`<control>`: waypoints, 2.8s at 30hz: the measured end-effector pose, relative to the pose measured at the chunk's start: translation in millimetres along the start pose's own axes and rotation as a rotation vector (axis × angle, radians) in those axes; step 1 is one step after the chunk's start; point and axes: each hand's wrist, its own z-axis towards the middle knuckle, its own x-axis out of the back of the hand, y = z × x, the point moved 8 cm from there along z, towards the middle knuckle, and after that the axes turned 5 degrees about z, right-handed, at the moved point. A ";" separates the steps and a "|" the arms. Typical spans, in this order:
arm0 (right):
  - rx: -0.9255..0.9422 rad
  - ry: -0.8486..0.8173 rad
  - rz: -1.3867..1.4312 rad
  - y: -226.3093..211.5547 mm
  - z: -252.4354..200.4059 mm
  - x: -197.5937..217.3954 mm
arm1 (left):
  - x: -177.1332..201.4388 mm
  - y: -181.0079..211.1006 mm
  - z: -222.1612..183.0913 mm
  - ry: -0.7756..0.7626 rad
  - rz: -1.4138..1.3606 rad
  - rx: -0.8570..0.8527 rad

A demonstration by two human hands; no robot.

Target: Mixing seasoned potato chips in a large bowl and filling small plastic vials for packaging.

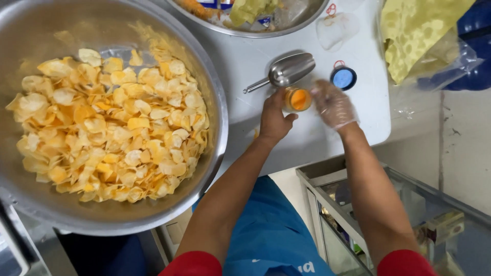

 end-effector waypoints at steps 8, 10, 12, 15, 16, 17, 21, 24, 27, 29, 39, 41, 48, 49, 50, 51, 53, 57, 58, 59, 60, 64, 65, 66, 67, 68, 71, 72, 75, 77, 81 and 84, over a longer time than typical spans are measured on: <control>-0.459 -0.014 0.082 104.0 21.3 25.3 | 6.8 27.7 -7.3 -0.106 0.102 -0.045; -0.386 0.020 0.014 129.4 43.7 5.6 | 9.2 25.5 -3.2 -0.103 0.097 -0.054; -0.318 0.056 -0.055 131.0 48.7 -0.2 | 8.6 23.0 0.2 -0.104 0.091 -0.064; -0.338 0.195 0.107 99.2 19.5 16.5 | 11.4 19.2 1.6 -0.059 0.103 -0.065; -0.275 0.243 0.463 81.7 8.6 20.9 | 11.0 18.8 2.8 -0.066 0.089 -0.057; -0.205 0.287 0.819 64.0 -3.0 26.4 | 10.8 18.5 3.7 -0.072 0.075 -0.049; -0.026 0.433 1.179 31.5 -21.4 16.5 | 0.4 23.4 11.4 -0.066 0.066 -0.027; 0.217 0.498 1.225 8.5 -32.0 4.3 | -4.4 23.0 19.3 -0.083 0.092 -0.069; 0.346 0.579 0.568 -9.7 -50.1 17.1 | 5.3 34.9 24.2 -0.103 0.096 -0.135; 0.460 0.626 0.198 -23.3 -57.0 24.9 | 12.1 43.4 24.2 -0.096 0.047 -0.140; 0.144 0.159 0.341 9.7 -36.3 17.6 | 13.3 63.5 20.8 -0.248 0.149 -0.281; 0.083 0.155 0.580 21.4 -44.0 9.8 | 10.4 80.5 25.2 -0.258 0.291 -0.370; -0.177 0.173 0.730 9.9 -39.8 -33.0 | -13.4 88.4 31.1 -0.325 0.580 -0.649; -0.063 0.268 0.785 13.0 -35.3 -38.0 | -12.6 93.1 30.5 -0.365 0.535 -0.637; 0.058 0.361 0.838 14.1 -29.6 -43.3 | -9.1 97.2 31.6 -0.399 0.494 -0.621; 0.057 0.364 0.843 10.5 -26.8 -39.6 | -5.0 103.3 29.8 -0.402 0.499 -0.622; 0.183 0.441 0.796 -3.8 -27.4 -23.7 | -3.1 105.4 24.7 -0.519 0.487 -0.506; 0.300 0.510 0.954 -3.4 -19.5 -23.8 | -5.0 95.8 38.2 -0.342 0.601 -0.535; 0.283 0.511 0.939 -1.4 -18.4 -25.6 | -3.3 102.8 32.5 -0.417 0.544 -0.567; 0.265 0.513 0.925 0.5 -17.6 -27.1 | -1.0 110.2 26.3 -0.490 0.485 -0.597; 0.264 0.514 0.926 1.3 -17.1 -28.6 | -3.9 111.3 26.7 -0.492 0.486 -0.598; 0.196 0.532 0.861 5.6 -13.2 -34.9 | -13.0 108.3 35.8 -0.445 0.579 -0.625; 0.174 0.539 0.838 7.3 -11.6 -36.5 | -20.0 107.8 35.5 -0.497 0.571 -0.690; 0.172 0.535 0.840 8.1 -13.4 -38.8 | -16.6 120.0 30.5 -0.499 0.571 -0.685; 0.146 0.534 0.819 9.8 -15.2 -41.6 | -13.9 127.5 27.4 -0.500 0.672 -0.647; 0.125 0.536 0.799 9.9 -13.6 -43.9 | -8.8 135.1 27.1 -0.495 0.776 -0.611; 0.091 0.548 0.758 13.1 -6.9 -43.8 | -55.8 114.0 30.5 -0.344 0.716 -0.981; 0.092 0.544 0.758 12.9 -7.1 -44.5 | -38.9 132.9 22.6 -0.344 0.716 -0.978; 0.047 0.550 0.718 14.5 -4.6 -47.4 | -30.4 124.5 22.4 -0.577 0.858 -0.705; -0.001 0.563 0.673 19.1 -3.8 -47.0 | -44.1 110.0 31.0 -0.204 0.790 -0.936; -0.034 0.561 0.632 24.2 -1.9 -44.5 | 4.2 124.0 49.2 -0.470 0.442 -0.800; -0.187 0.510 0.629 51.6 11.8 -49.3 | 39.9 43.5 95.6 -0.026 0.678 -0.139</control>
